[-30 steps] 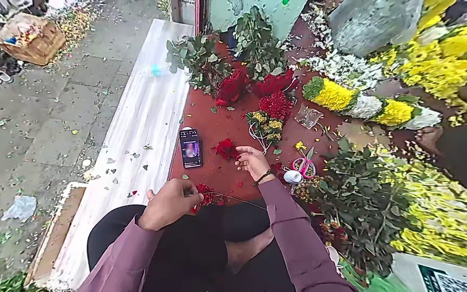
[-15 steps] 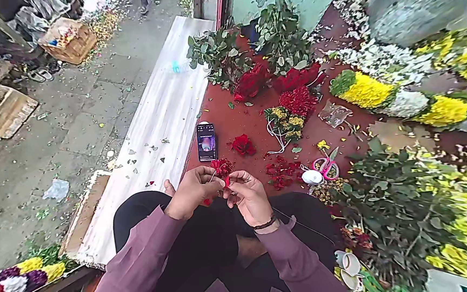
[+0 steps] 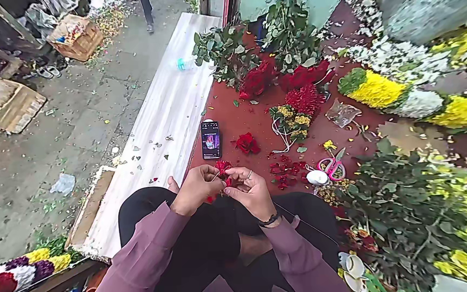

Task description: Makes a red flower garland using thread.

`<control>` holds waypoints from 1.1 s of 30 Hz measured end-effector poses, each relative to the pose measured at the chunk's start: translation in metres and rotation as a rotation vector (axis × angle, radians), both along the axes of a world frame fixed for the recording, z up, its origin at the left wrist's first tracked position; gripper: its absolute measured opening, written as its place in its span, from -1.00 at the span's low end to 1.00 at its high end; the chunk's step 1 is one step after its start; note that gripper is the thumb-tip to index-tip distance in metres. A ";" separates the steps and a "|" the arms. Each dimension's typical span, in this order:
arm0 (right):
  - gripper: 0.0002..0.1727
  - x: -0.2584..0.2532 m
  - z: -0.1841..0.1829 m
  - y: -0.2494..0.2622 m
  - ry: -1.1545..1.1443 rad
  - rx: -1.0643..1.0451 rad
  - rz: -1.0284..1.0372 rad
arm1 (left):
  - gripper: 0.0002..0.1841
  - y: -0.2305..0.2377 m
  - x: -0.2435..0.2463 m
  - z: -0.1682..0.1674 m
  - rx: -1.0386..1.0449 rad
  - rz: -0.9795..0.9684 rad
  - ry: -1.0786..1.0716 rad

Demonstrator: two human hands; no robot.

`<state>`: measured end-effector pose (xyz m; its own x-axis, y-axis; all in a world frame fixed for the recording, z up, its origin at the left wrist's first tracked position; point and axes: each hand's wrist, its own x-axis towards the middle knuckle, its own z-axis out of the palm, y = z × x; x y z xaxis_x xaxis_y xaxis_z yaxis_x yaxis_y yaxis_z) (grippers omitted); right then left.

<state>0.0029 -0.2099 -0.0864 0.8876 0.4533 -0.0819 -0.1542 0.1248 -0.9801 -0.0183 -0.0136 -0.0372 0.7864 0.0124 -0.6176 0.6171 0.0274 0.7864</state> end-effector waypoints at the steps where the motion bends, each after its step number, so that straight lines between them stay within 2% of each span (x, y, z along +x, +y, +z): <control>1: -0.51 0.001 -0.001 -0.001 -0.022 -0.009 0.011 | -0.60 0.001 0.000 -0.001 0.001 -0.017 0.004; 6: -0.52 0.004 -0.004 -0.005 0.013 0.043 0.065 | -0.50 0.006 0.001 -0.002 0.005 -0.073 0.032; 11: -0.48 0.004 -0.003 -0.004 0.126 0.118 0.054 | -0.55 0.007 0.002 0.002 -0.045 -0.088 0.029; 14: -0.53 0.002 -0.002 -0.002 0.208 0.162 -0.035 | -0.63 0.006 0.001 0.000 -0.033 -0.092 0.011; 19: -0.48 -0.004 0.003 0.003 0.348 0.197 -0.228 | -0.76 0.005 -0.002 -0.006 0.052 -0.141 -0.061; 24: -0.43 -0.010 0.001 0.008 0.378 0.134 -0.329 | -0.78 0.002 -0.003 -0.006 0.104 -0.243 -0.166; 29: -0.34 -0.007 0.002 0.007 0.370 0.078 -0.320 | -0.78 0.002 -0.003 -0.007 0.106 -0.263 -0.214; 33: -0.10 -0.005 -0.003 0.002 0.444 -0.008 -0.235 | -0.83 0.007 -0.003 -0.011 0.047 -0.272 -0.248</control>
